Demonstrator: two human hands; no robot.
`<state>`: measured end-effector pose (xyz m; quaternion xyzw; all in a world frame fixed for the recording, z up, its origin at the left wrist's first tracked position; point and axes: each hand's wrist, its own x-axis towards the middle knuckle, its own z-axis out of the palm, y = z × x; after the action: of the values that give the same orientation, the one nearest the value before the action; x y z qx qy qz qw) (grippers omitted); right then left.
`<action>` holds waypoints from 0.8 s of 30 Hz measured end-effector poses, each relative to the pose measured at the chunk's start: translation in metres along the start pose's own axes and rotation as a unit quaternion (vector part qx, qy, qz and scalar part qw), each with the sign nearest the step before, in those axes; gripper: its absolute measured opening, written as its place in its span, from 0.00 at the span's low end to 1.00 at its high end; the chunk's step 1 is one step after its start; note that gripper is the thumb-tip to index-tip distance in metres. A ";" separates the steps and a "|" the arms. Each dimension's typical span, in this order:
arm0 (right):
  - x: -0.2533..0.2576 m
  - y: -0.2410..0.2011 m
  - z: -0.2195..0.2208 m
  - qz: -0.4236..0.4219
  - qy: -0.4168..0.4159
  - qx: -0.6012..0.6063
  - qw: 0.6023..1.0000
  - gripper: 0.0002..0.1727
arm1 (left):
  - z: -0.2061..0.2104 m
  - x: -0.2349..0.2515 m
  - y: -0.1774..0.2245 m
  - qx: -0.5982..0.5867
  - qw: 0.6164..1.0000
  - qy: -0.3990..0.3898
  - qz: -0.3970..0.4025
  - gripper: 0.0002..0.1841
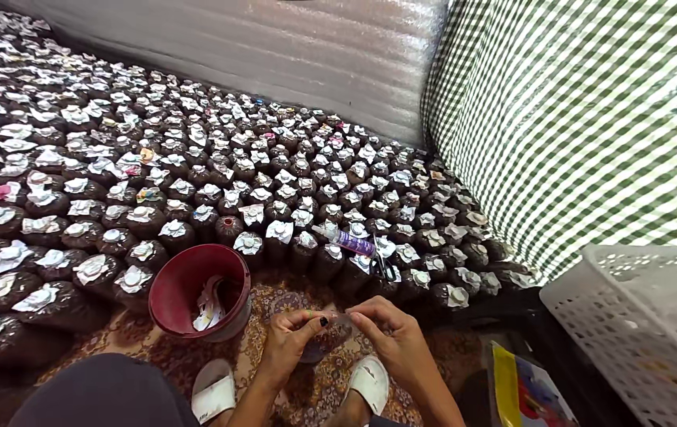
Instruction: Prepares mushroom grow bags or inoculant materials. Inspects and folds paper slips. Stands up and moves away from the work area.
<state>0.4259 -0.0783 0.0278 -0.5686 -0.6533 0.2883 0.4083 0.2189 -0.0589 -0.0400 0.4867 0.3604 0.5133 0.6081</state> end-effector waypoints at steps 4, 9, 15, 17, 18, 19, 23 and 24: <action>0.003 0.004 0.011 -0.055 0.055 -0.077 0.994 0.12 | 0.003 -0.001 0.004 -0.004 1.000 -0.001 0.009 0.09; 0.001 -0.008 0.025 -0.092 0.100 -0.123 0.983 0.10 | 0.002 -0.001 -0.004 -0.051 0.998 0.019 -0.020 0.09; 0.001 -0.009 0.020 -0.097 0.089 -0.131 0.983 0.09 | 0.004 -0.002 -0.006 -0.056 0.998 0.005 -0.012 0.09; 0.004 -0.007 0.016 -0.109 0.072 -0.141 0.981 0.10 | 0.000 0.002 -0.009 -0.064 0.997 -0.047 0.024 0.13; 0.003 -0.008 0.015 -0.117 0.055 -0.144 0.981 0.10 | -0.002 0.003 -0.009 -0.049 0.995 -0.081 0.029 0.21; 0.002 -0.011 0.015 -0.129 0.033 -0.150 0.980 0.11 | -0.005 0.004 -0.009 -0.022 0.993 -0.110 0.022 0.32; 0.003 -0.022 0.004 -0.179 -0.055 -0.150 0.971 0.11 | -0.020 0.008 -0.008 -0.051 0.966 -0.250 -0.038 0.63; 0.005 -0.026 -0.003 -0.183 -0.078 -0.132 0.971 0.12 | -0.027 0.009 -0.009 -0.080 0.955 -0.284 -0.029 0.65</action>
<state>0.4153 -0.0786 0.0528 -0.4640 -0.8083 0.1639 0.3233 0.1983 -0.0437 -0.0557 0.5512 0.1445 0.3628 0.7373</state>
